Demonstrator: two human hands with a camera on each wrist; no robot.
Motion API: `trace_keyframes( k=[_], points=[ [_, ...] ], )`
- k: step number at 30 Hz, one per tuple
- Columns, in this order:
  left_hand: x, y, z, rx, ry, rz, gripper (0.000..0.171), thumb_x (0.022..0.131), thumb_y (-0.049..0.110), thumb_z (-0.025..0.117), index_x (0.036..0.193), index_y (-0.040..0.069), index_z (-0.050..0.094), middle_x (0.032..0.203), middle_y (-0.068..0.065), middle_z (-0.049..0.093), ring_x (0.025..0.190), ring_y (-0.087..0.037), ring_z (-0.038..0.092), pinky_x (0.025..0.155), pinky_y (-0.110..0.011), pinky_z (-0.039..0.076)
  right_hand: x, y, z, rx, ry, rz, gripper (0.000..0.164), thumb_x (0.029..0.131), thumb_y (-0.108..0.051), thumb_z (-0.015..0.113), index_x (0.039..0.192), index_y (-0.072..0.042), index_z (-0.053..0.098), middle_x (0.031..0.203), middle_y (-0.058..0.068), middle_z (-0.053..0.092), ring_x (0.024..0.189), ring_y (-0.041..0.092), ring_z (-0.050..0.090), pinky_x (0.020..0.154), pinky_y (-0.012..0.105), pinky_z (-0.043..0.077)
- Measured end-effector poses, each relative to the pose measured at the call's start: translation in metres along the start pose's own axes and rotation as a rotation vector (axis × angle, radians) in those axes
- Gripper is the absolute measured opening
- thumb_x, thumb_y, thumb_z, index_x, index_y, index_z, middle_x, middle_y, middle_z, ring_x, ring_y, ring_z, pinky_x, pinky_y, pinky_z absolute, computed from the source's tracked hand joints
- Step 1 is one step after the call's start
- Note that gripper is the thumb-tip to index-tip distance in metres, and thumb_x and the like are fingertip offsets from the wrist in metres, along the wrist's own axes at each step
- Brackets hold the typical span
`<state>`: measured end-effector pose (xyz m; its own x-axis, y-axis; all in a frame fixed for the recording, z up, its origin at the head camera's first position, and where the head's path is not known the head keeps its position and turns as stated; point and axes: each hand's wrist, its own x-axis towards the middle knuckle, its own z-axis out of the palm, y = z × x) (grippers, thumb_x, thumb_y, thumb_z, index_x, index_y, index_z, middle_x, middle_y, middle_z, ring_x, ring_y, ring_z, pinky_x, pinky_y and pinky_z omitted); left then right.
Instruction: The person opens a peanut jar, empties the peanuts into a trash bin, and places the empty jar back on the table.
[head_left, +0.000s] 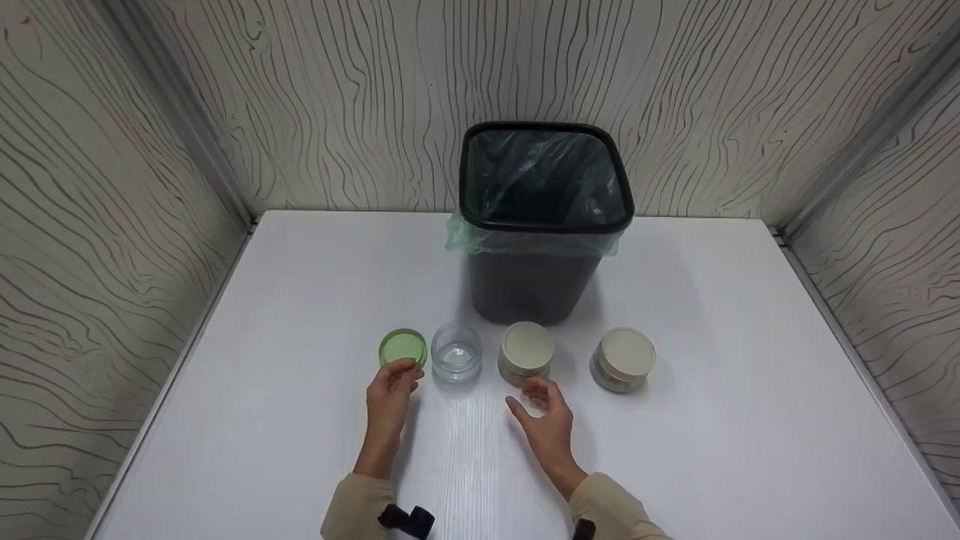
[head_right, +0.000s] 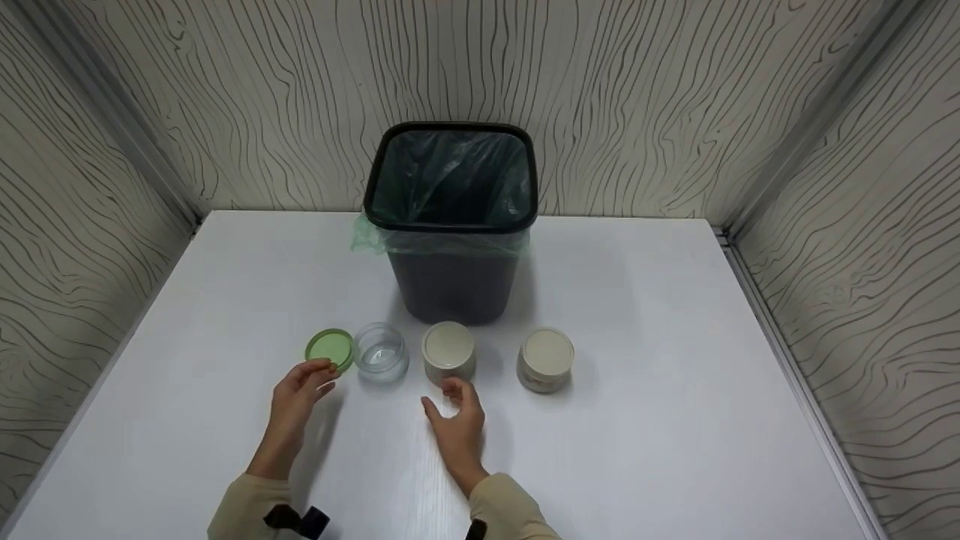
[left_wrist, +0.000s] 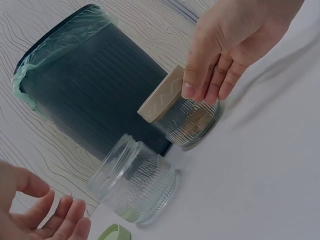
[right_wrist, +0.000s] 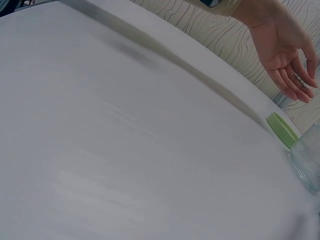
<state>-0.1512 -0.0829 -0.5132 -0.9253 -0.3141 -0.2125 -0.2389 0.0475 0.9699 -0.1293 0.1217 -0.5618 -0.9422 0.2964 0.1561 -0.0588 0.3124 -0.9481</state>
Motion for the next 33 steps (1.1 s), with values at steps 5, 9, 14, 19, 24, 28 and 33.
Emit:
trace_keyframes(
  k=[5,9,14,19,24,28,33],
  points=[
    [-0.002,0.001,0.002,0.021,-0.002,0.025,0.022,0.094,0.007,0.053,0.113,-0.003,0.059,0.114,-0.019,0.066,0.096,-0.012,0.065,0.084,-0.024,0.053,0.001,0.005,-0.002,0.006,0.046,-0.007,0.036,0.076,-0.006,0.080,0.104,0.001,0.059,0.099,0.014,0.067,0.091,0.012,0.063,0.083,0.021,0.055],
    [-0.004,0.002,0.004,0.071,0.011,0.062,0.021,0.093,0.007,0.055,0.111,-0.002,0.060,0.112,-0.019,0.066,0.099,-0.018,0.065,0.082,-0.022,0.050,0.003,0.007,-0.003,0.010,0.081,0.003,0.035,0.075,-0.005,0.080,0.102,0.002,0.059,0.096,0.015,0.065,0.087,0.008,0.059,0.078,0.019,0.053],
    [-0.004,0.002,0.005,0.090,0.000,0.090,0.021,0.093,0.007,0.055,0.111,-0.003,0.061,0.112,-0.019,0.066,0.099,-0.021,0.065,0.082,-0.023,0.050,0.006,0.008,-0.006,-0.003,0.104,0.058,0.040,0.074,-0.005,0.081,0.105,0.002,0.057,0.099,0.014,0.063,0.090,0.010,0.057,0.080,0.018,0.051],
    [-0.003,0.002,0.006,0.096,-0.017,0.086,0.021,0.094,0.008,0.054,0.111,-0.002,0.061,0.112,-0.017,0.067,0.095,-0.015,0.064,0.084,-0.025,0.050,0.010,0.008,-0.008,-0.012,0.104,0.090,0.044,0.074,-0.004,0.080,0.109,0.003,0.054,0.103,0.016,0.061,0.094,0.014,0.056,0.083,0.019,0.051],
    [-0.003,0.004,0.009,0.094,-0.014,0.102,0.020,0.093,0.008,0.056,0.109,-0.002,0.062,0.109,-0.018,0.067,0.093,-0.015,0.064,0.080,-0.022,0.048,0.014,0.011,-0.007,-0.039,0.122,0.078,0.050,0.072,-0.003,0.082,0.111,0.003,0.052,0.107,0.016,0.060,0.100,0.022,0.057,0.089,0.022,0.051],
    [-0.004,0.005,0.010,0.081,-0.018,0.113,0.020,0.093,0.008,0.056,0.109,-0.002,0.062,0.110,-0.018,0.067,0.094,-0.015,0.064,0.079,-0.019,0.048,0.015,0.012,-0.006,-0.069,0.127,0.056,0.061,0.070,-0.003,0.083,0.118,0.004,0.047,0.117,0.018,0.056,0.112,0.030,0.056,0.101,0.035,0.049],
    [-0.004,0.005,0.013,0.085,-0.017,0.128,0.019,0.092,0.006,0.056,0.108,-0.002,0.062,0.109,-0.019,0.067,0.094,-0.018,0.065,0.078,-0.021,0.049,0.017,0.014,-0.006,-0.056,0.091,0.051,0.074,0.069,-0.004,0.084,0.129,0.006,0.041,0.132,0.022,0.049,0.130,0.038,0.047,0.115,0.044,0.038]
  ],
)
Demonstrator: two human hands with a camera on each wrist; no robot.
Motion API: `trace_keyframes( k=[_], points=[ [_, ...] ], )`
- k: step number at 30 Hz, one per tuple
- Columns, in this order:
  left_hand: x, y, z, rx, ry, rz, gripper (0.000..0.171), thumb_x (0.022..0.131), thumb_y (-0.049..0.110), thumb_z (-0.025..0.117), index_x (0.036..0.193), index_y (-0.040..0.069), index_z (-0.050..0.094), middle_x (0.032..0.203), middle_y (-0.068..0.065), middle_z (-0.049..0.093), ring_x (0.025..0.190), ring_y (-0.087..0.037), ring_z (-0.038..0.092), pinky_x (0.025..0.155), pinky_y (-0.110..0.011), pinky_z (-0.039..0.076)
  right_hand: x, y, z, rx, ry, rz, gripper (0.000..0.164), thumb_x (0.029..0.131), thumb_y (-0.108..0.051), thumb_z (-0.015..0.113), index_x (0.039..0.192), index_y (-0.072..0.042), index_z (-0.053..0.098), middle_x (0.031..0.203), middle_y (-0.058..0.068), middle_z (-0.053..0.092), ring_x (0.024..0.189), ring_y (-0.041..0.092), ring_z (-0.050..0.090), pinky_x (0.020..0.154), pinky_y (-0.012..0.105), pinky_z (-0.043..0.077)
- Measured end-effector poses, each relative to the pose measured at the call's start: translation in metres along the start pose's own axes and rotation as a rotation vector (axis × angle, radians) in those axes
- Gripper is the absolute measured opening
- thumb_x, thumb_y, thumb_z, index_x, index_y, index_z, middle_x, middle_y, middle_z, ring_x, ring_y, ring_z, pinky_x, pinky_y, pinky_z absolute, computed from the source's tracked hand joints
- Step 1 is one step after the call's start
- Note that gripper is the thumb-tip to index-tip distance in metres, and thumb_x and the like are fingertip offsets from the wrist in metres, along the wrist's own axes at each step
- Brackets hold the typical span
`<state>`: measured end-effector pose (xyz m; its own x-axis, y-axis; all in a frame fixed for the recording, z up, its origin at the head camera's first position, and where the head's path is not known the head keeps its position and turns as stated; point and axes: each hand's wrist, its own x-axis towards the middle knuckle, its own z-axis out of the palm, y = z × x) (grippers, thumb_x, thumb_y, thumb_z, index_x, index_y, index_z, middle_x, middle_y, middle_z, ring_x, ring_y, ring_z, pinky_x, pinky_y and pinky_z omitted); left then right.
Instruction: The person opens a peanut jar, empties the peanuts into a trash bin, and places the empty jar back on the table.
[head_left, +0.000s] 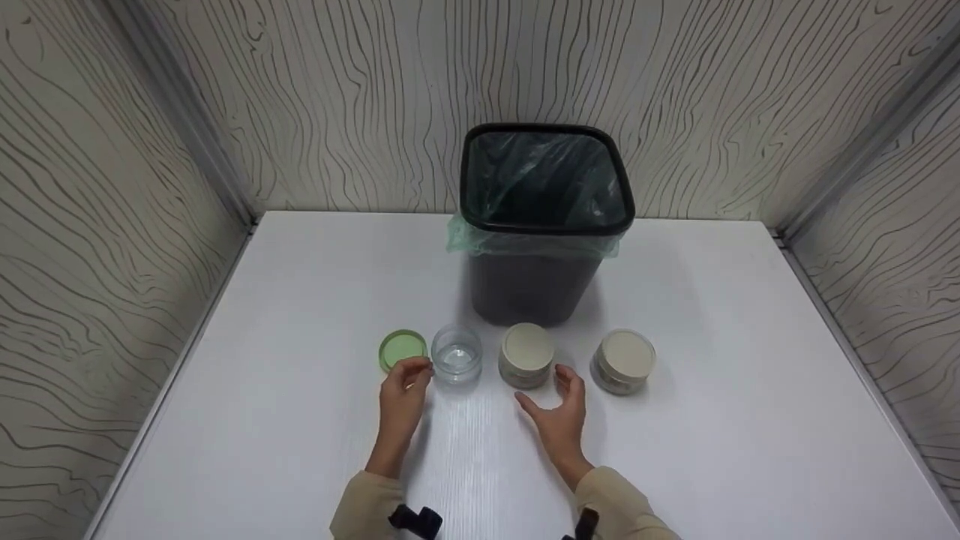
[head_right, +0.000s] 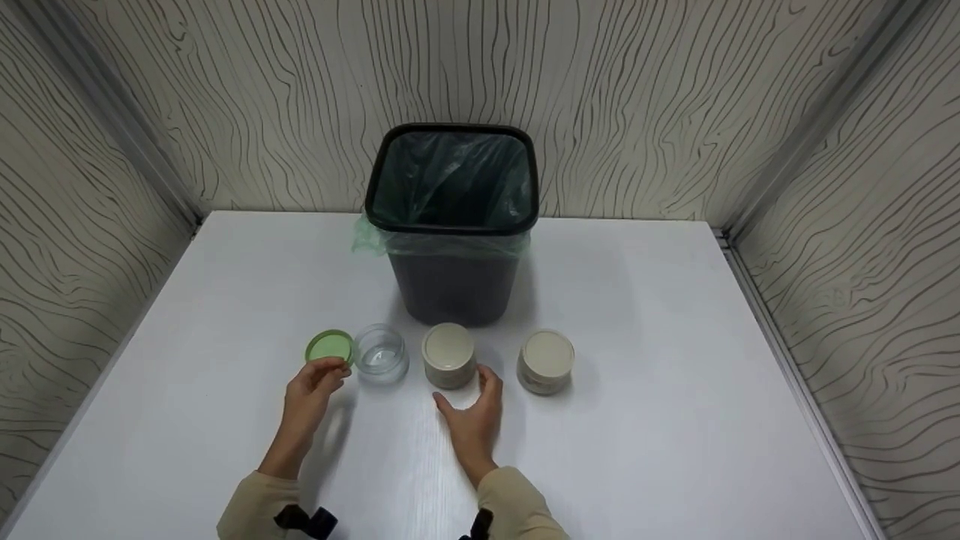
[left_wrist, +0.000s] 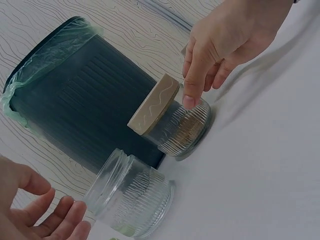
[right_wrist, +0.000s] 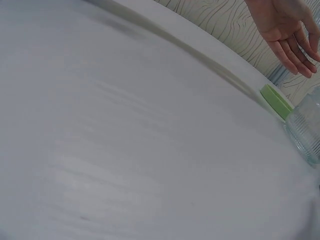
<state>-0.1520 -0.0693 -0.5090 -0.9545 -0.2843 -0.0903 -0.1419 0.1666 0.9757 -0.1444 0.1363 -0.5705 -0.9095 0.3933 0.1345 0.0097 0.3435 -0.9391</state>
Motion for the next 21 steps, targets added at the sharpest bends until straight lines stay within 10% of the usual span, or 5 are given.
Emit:
trace_keyframes(
  k=[21],
  points=[
    [-0.006,0.003,0.008,-0.044,-0.038,0.056,0.020,0.093,0.003,0.055,0.110,-0.004,0.061,0.110,-0.020,0.065,0.103,-0.024,0.065,0.085,-0.022,0.054,0.019,0.003,0.007,-0.002,-0.109,-0.051,0.095,0.068,-0.007,0.086,0.144,0.006,0.030,0.149,0.025,0.038,0.141,0.041,0.035,0.120,0.048,0.030]
  ],
)
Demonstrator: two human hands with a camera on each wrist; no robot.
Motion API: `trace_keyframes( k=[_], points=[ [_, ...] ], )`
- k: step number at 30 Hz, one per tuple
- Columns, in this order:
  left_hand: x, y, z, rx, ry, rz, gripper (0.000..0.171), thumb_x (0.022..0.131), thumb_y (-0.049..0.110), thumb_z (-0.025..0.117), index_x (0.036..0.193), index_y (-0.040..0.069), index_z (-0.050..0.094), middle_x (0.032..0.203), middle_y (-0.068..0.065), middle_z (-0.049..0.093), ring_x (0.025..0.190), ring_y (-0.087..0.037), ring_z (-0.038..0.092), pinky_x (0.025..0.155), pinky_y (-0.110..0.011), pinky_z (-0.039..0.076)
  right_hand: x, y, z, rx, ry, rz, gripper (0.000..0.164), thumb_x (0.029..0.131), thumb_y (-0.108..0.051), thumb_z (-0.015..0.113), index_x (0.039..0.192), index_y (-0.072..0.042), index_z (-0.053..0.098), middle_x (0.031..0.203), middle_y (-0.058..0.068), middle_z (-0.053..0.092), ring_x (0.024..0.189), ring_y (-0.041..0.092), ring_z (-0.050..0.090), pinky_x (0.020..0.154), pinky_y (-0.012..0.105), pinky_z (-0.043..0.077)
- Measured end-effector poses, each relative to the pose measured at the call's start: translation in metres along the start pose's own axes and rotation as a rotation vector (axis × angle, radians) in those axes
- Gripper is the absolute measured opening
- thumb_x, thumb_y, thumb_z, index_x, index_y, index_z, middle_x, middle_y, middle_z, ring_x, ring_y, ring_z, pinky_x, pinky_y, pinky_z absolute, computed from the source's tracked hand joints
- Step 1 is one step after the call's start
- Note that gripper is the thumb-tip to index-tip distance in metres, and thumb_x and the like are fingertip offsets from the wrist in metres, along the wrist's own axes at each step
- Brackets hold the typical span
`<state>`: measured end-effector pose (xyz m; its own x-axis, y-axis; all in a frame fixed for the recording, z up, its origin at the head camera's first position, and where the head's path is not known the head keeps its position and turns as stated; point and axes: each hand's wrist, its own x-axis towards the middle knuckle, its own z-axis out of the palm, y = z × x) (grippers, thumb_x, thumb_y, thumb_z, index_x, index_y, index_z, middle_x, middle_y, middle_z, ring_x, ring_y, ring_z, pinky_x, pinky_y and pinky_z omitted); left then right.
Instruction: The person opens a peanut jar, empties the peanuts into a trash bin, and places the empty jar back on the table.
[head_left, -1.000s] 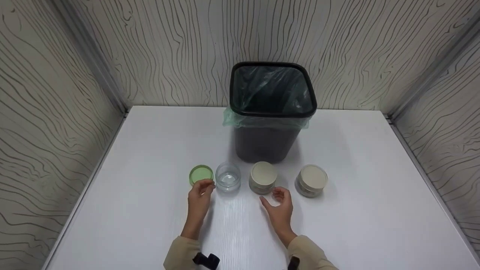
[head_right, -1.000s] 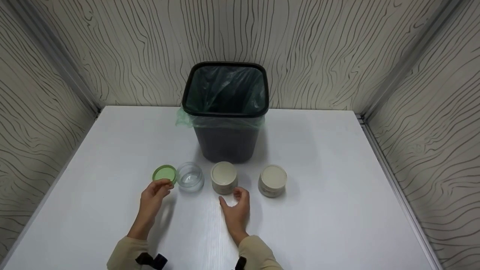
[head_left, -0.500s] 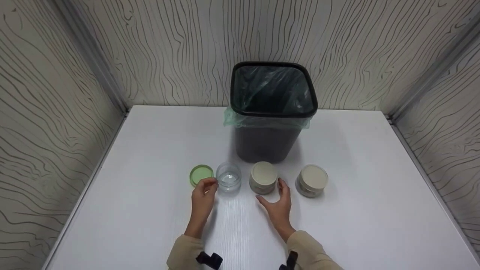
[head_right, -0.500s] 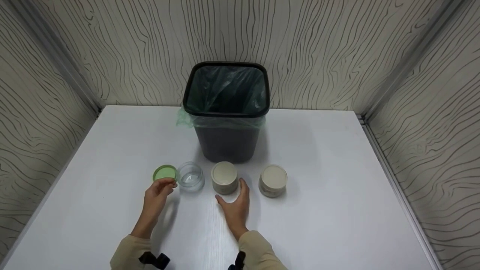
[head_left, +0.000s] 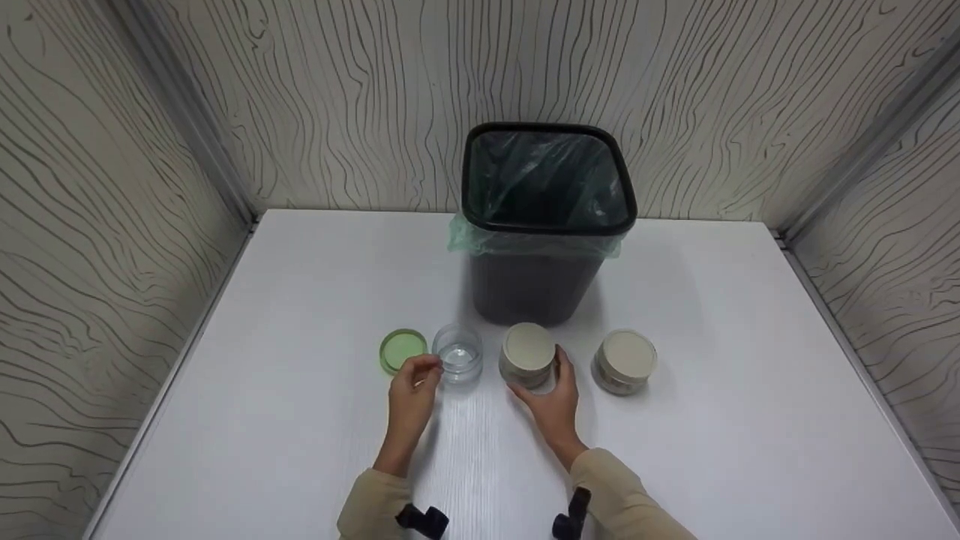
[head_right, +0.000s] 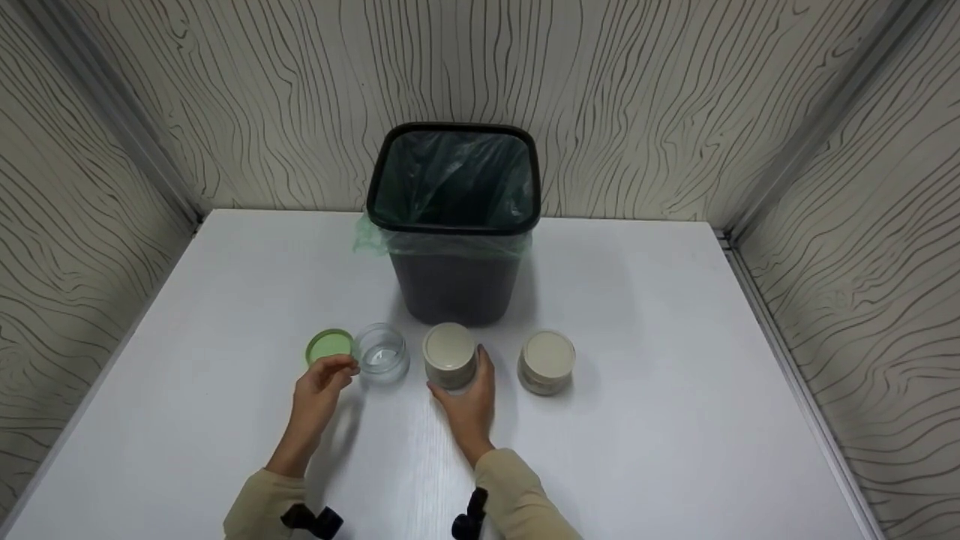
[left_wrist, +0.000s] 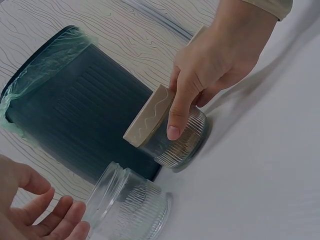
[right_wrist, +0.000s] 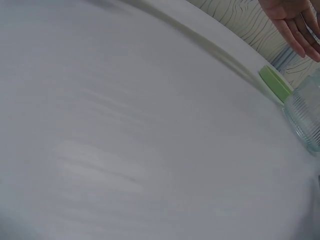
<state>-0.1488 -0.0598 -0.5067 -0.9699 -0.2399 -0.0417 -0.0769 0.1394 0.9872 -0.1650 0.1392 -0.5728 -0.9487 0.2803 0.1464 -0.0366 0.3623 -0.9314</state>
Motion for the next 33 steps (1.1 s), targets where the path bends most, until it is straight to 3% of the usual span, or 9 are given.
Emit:
trace_keyframes(
  k=[13,19,29,33],
  points=[
    [0.001,0.001,0.004,-0.015,0.003,0.019,0.019,0.092,0.002,0.056,0.108,-0.004,0.061,0.109,-0.020,0.066,0.102,-0.026,0.065,0.086,-0.027,0.056,0.006,-0.001,0.006,0.030,-0.003,-0.004,0.100,0.064,-0.007,0.088,0.145,0.004,0.030,0.147,0.024,0.040,0.140,0.041,0.036,0.121,0.051,0.028],
    [0.001,0.000,0.005,-0.002,-0.027,0.034,0.018,0.092,0.003,0.056,0.108,-0.003,0.061,0.111,-0.019,0.065,0.106,-0.027,0.065,0.090,-0.029,0.057,0.011,-0.001,0.008,0.037,-0.008,0.005,0.101,0.064,-0.008,0.088,0.145,0.004,0.030,0.145,0.024,0.042,0.138,0.041,0.038,0.120,0.053,0.027],
    [-0.002,0.002,0.006,0.033,-0.113,0.128,0.028,0.091,0.003,0.056,0.118,-0.003,0.057,0.122,-0.020,0.062,0.119,-0.034,0.060,0.103,-0.039,0.052,0.014,-0.002,0.013,0.028,0.029,0.006,0.096,0.063,-0.005,0.088,0.141,0.008,0.034,0.141,0.028,0.046,0.134,0.044,0.042,0.117,0.054,0.032],
    [-0.003,0.003,0.007,0.072,-0.138,0.194,0.031,0.091,0.004,0.059,0.121,-0.003,0.056,0.123,-0.022,0.062,0.120,-0.037,0.058,0.104,-0.045,0.050,0.015,-0.002,0.013,0.019,0.032,0.021,0.095,0.063,-0.005,0.088,0.141,0.008,0.034,0.140,0.028,0.046,0.134,0.044,0.042,0.117,0.054,0.032]
  ],
)
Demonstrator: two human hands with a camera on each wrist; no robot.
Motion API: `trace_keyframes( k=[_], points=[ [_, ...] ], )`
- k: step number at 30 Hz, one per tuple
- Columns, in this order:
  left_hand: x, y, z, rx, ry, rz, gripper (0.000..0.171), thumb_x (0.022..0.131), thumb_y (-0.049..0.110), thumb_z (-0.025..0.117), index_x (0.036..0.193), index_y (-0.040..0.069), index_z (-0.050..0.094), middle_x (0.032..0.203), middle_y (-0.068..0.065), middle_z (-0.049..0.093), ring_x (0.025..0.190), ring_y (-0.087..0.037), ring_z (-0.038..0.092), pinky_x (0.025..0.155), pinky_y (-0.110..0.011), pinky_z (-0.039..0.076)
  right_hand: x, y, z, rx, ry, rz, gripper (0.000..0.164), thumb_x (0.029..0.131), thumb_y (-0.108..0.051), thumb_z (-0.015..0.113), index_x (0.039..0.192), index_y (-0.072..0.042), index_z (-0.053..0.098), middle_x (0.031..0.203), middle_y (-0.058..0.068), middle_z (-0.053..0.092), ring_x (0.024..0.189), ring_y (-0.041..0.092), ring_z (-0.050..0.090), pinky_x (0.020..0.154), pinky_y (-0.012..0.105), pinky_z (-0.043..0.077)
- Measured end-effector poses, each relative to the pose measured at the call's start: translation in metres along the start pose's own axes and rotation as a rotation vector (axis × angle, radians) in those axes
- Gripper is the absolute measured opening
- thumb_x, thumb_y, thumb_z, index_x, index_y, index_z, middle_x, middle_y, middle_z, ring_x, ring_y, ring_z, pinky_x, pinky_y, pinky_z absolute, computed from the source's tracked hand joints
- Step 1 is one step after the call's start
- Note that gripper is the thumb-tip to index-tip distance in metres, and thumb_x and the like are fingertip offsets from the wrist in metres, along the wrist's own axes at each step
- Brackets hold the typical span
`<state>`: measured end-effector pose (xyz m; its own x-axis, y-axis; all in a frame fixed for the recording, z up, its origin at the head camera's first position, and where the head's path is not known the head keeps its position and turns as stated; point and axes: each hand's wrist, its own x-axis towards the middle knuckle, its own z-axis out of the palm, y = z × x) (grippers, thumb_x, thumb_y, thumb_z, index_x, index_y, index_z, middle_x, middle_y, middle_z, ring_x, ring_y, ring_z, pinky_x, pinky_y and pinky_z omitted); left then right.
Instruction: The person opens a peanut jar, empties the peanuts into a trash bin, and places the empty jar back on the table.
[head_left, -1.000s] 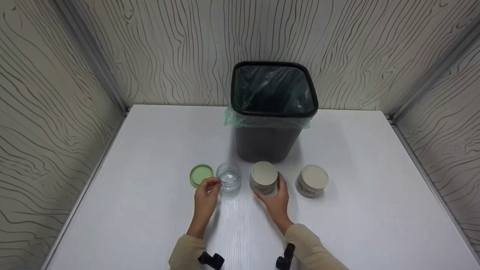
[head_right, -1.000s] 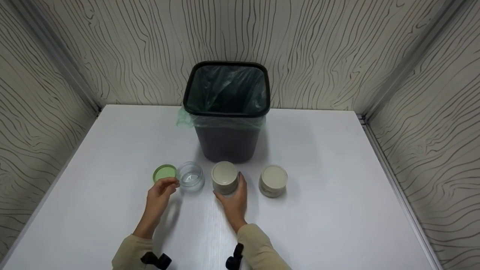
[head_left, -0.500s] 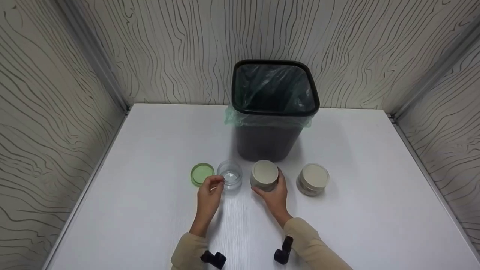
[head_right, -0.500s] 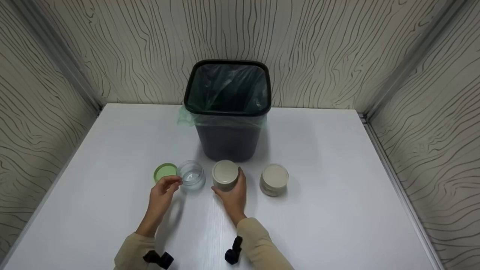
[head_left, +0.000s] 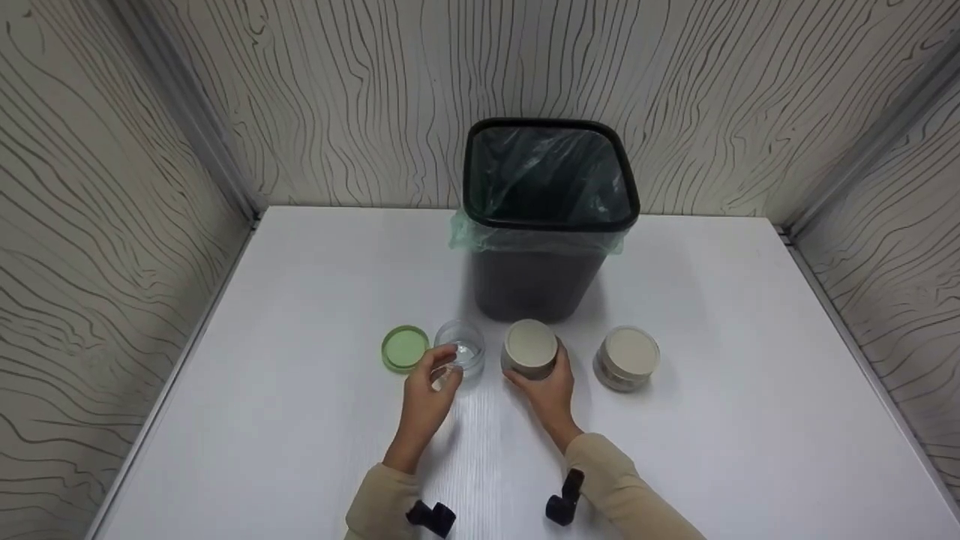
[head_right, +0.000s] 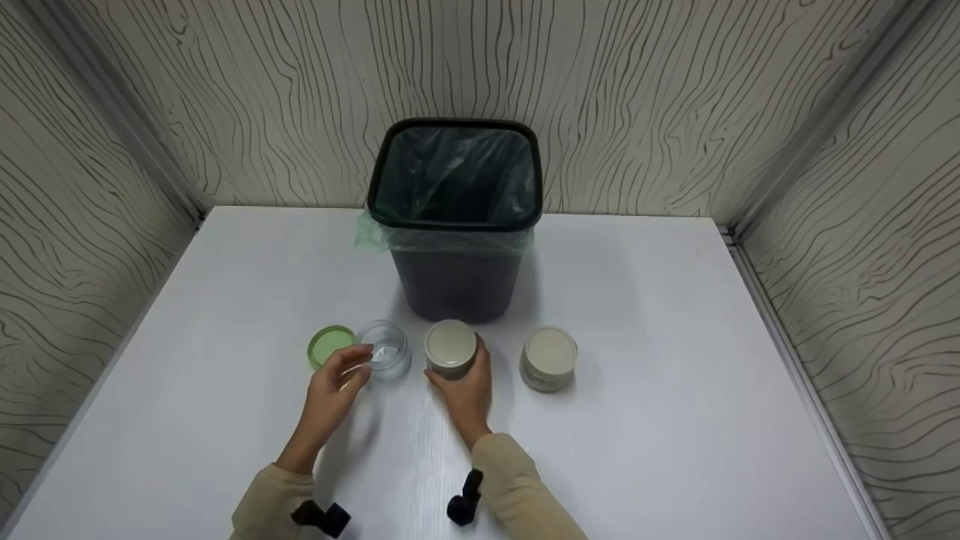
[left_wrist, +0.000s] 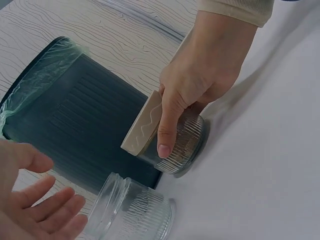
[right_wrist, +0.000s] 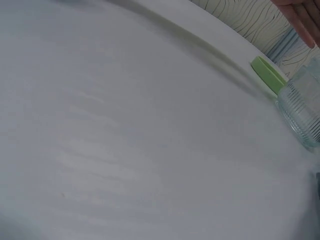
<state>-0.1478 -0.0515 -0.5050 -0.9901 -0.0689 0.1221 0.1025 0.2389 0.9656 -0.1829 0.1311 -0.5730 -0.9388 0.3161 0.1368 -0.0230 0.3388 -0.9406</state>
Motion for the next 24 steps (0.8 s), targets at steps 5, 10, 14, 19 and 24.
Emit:
trace_keyframes(
  k=[5,10,14,19,24],
  points=[
    [-0.0010,-0.0007,0.0010,0.074,-0.016,0.070,0.035,0.090,0.008,0.061,0.123,-0.003,0.056,0.123,-0.022,0.063,0.120,-0.038,0.059,0.102,-0.049,0.050,0.0005,0.0005,0.0003,-0.011,0.007,0.000,0.094,0.064,-0.006,0.088,0.140,0.008,0.036,0.139,0.028,0.047,0.133,0.043,0.043,0.116,0.054,0.034],
    [-0.0015,-0.0013,0.0020,0.138,-0.019,0.127,0.037,0.089,0.007,0.063,0.124,-0.004,0.056,0.123,-0.022,0.063,0.118,-0.037,0.060,0.102,-0.049,0.050,0.0011,0.0009,0.0005,-0.007,0.025,-0.004,0.093,0.062,-0.006,0.089,0.138,0.008,0.038,0.137,0.029,0.049,0.132,0.043,0.045,0.115,0.054,0.035],
    [-0.0019,-0.0014,0.0025,0.159,-0.022,0.140,0.038,0.089,0.007,0.063,0.124,-0.004,0.055,0.125,-0.021,0.063,0.120,-0.036,0.059,0.104,-0.048,0.049,0.0006,0.0000,0.0002,-0.007,0.024,-0.003,0.093,0.062,-0.007,0.089,0.138,0.009,0.038,0.137,0.029,0.049,0.132,0.043,0.045,0.115,0.054,0.035],
    [-0.0028,-0.0025,0.0026,0.191,-0.029,0.178,0.038,0.089,0.007,0.063,0.125,-0.004,0.055,0.126,-0.021,0.062,0.121,-0.037,0.057,0.103,-0.048,0.049,0.0006,-0.0009,-0.0026,0.012,0.005,-0.003,0.091,0.064,-0.007,0.088,0.138,0.008,0.037,0.137,0.028,0.049,0.132,0.043,0.045,0.115,0.054,0.035],
    [-0.0027,-0.0027,0.0028,0.214,-0.030,0.204,0.038,0.089,0.007,0.063,0.125,-0.003,0.055,0.127,-0.020,0.061,0.122,-0.037,0.057,0.102,-0.049,0.050,0.0017,-0.0042,-0.0055,0.049,-0.009,-0.007,0.089,0.066,-0.007,0.087,0.138,0.007,0.037,0.137,0.026,0.049,0.132,0.042,0.045,0.117,0.053,0.033]
  ],
)
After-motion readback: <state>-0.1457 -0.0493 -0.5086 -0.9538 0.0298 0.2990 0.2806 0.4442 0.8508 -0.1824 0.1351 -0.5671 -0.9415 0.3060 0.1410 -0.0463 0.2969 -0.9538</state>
